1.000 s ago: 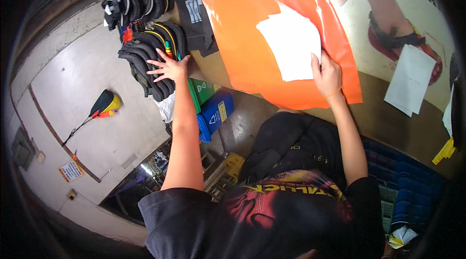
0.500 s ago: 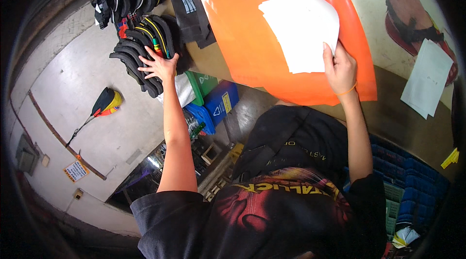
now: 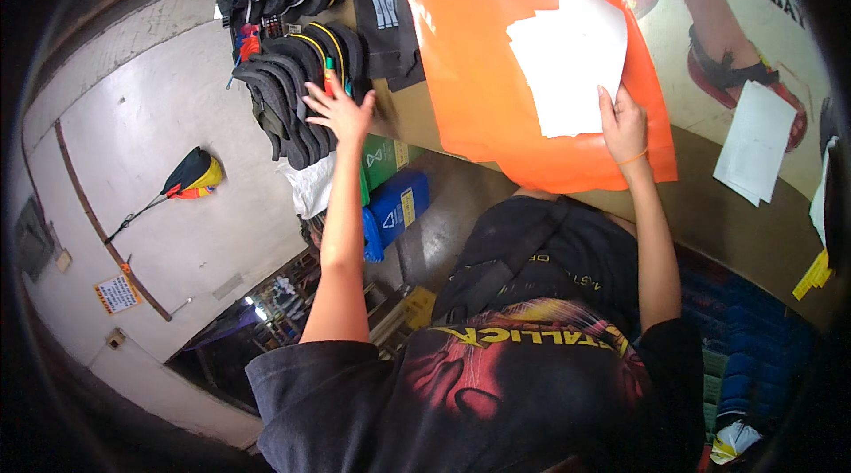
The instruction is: The person stands at a cluttered table and organizes footwear. They pick up flip-flops and sandals, place them into an orange plastic bag, and handle small white paper slips. The person also stacks several pairs of flip-flops on the table.
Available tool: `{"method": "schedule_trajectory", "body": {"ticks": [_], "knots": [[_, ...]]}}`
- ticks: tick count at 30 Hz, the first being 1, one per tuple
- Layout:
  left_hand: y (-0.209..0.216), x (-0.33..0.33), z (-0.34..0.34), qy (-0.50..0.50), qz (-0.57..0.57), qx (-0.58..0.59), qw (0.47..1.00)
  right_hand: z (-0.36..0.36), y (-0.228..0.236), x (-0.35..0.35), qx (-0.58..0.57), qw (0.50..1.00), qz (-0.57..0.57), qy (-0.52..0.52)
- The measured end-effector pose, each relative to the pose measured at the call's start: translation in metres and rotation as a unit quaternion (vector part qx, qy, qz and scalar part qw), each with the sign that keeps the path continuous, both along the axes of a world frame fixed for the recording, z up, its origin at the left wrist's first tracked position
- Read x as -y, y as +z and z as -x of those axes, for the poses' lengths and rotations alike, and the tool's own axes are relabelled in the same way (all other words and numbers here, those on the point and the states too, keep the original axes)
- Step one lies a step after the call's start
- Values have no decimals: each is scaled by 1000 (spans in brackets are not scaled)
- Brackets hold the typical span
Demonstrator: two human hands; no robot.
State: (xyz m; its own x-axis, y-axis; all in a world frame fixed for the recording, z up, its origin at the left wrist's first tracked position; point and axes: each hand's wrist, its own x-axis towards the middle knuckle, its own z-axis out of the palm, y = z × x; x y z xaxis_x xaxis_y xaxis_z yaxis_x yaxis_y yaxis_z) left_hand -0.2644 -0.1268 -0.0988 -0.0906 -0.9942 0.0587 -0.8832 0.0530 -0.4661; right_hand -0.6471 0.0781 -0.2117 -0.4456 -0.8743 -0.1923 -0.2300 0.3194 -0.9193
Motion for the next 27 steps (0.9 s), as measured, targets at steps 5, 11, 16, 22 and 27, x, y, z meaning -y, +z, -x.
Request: {"method": "schedule_trajectory", "body": {"ticks": [5,11,16,22,27], "knots": [[-5,-75,56,-76,-114,-337,931,5,0,6,136,990,-29,0],[17,-139,128,229,-560,-718,343,-17,55,-9,386,921,43,-31],[32,-148,148,182,-653,-732,70,-46,103,-17,288,954,78,31],[31,-140,143,136,-631,-733,215,-48,114,-16,346,936,62,24],[34,-133,145,110,-627,-734,237,-46,118,-10,325,944,59,17]]}}
